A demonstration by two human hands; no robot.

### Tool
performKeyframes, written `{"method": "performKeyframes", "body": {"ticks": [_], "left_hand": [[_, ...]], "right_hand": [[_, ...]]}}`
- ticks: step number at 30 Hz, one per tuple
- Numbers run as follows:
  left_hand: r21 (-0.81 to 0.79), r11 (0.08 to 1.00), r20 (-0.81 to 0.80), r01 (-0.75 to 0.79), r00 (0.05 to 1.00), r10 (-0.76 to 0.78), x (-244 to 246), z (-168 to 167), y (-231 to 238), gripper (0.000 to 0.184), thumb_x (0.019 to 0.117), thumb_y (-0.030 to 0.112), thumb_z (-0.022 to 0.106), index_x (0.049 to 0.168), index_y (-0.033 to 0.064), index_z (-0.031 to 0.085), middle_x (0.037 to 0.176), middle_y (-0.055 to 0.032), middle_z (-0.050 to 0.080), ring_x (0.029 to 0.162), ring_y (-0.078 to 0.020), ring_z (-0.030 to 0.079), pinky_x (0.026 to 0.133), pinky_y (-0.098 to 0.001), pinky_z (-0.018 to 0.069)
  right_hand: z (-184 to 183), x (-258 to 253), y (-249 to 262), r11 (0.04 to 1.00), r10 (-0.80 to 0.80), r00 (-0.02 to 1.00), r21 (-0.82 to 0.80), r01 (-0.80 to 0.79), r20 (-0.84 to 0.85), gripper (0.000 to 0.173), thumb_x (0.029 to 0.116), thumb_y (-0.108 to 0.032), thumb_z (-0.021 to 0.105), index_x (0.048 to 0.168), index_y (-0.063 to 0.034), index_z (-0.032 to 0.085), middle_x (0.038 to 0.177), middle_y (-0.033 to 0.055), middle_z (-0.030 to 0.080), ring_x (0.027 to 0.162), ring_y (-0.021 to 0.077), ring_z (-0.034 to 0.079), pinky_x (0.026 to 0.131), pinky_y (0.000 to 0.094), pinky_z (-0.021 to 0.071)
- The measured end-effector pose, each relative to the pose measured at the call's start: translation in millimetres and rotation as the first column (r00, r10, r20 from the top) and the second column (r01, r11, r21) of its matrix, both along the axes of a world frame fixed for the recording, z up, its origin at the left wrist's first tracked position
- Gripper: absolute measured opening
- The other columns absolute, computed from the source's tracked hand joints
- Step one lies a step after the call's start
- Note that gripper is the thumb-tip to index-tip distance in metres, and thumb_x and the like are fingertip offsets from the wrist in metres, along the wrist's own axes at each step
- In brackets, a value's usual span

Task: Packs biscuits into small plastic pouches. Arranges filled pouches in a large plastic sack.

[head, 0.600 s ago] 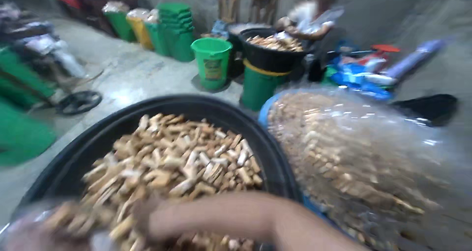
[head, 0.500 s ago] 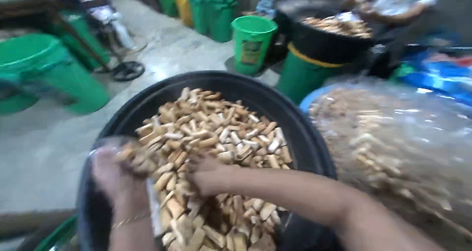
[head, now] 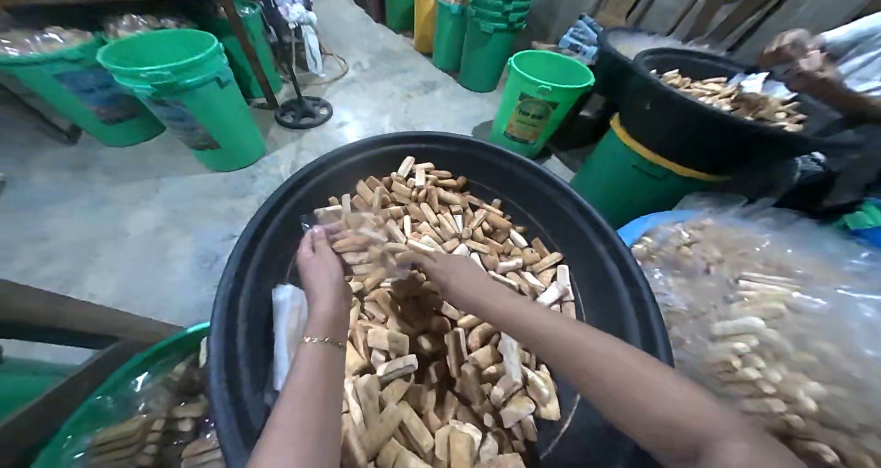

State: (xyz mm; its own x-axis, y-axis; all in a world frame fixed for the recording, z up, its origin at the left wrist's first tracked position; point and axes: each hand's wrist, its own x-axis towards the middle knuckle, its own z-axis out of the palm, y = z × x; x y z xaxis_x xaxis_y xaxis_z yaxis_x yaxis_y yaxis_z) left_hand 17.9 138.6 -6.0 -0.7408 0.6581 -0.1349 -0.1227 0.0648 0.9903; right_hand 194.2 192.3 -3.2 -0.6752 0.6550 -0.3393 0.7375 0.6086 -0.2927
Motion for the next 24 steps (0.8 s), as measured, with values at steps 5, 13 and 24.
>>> {"method": "performKeyframes", "body": {"ticks": [5,13,24], "left_hand": [[-0.064,0.997,0.066,0.048,0.997,-0.044,2.1,-1.1,3.2,0.041,0.1131,0.028,0.032,0.123,-0.0003,0.061,0.099,-0.0108,0.063,0.081,-0.0151,0.060,0.074,-0.0335,0.0509],[0.078,0.995,0.367,0.064,0.926,-0.089,19.0,8.2,2.5,0.044,0.1136,0.033,0.027,0.120,0.0019,0.058,0.093,-0.0096,0.064,0.077,-0.0171,0.064,0.069,-0.0345,0.0552],[0.290,0.822,0.304,0.490,0.768,-0.564,68.2,32.4,-22.8,0.040,0.1130,0.028,0.027,0.136,0.0036,0.049,0.098,-0.0073,0.069,0.082,-0.0157,0.071,0.073,-0.0326,0.0612]], "right_hand": [[-14.3,-12.5,11.0,0.997,-0.030,0.992,0.078,0.021,0.122,0.044,0.1085,-0.009,0.042,0.153,-0.0079,0.044,0.139,0.0303,0.054,0.120,0.0506,0.059,0.096,0.0635,0.0486],[13.1,62.8,-15.6,0.863,0.056,0.585,0.334,0.379,-0.809,0.027,0.0971,-0.018,0.065,0.116,0.0017,0.068,0.097,0.0127,0.072,0.086,0.0178,0.069,0.080,0.0319,0.0585],[17.7,61.3,-17.4,0.637,0.417,0.512,0.643,0.425,-0.751,0.024,0.1013,-0.033,0.062,0.110,-0.0168,0.077,0.122,0.0149,0.067,0.121,0.0267,0.061,0.103,0.0403,0.0491]]}}
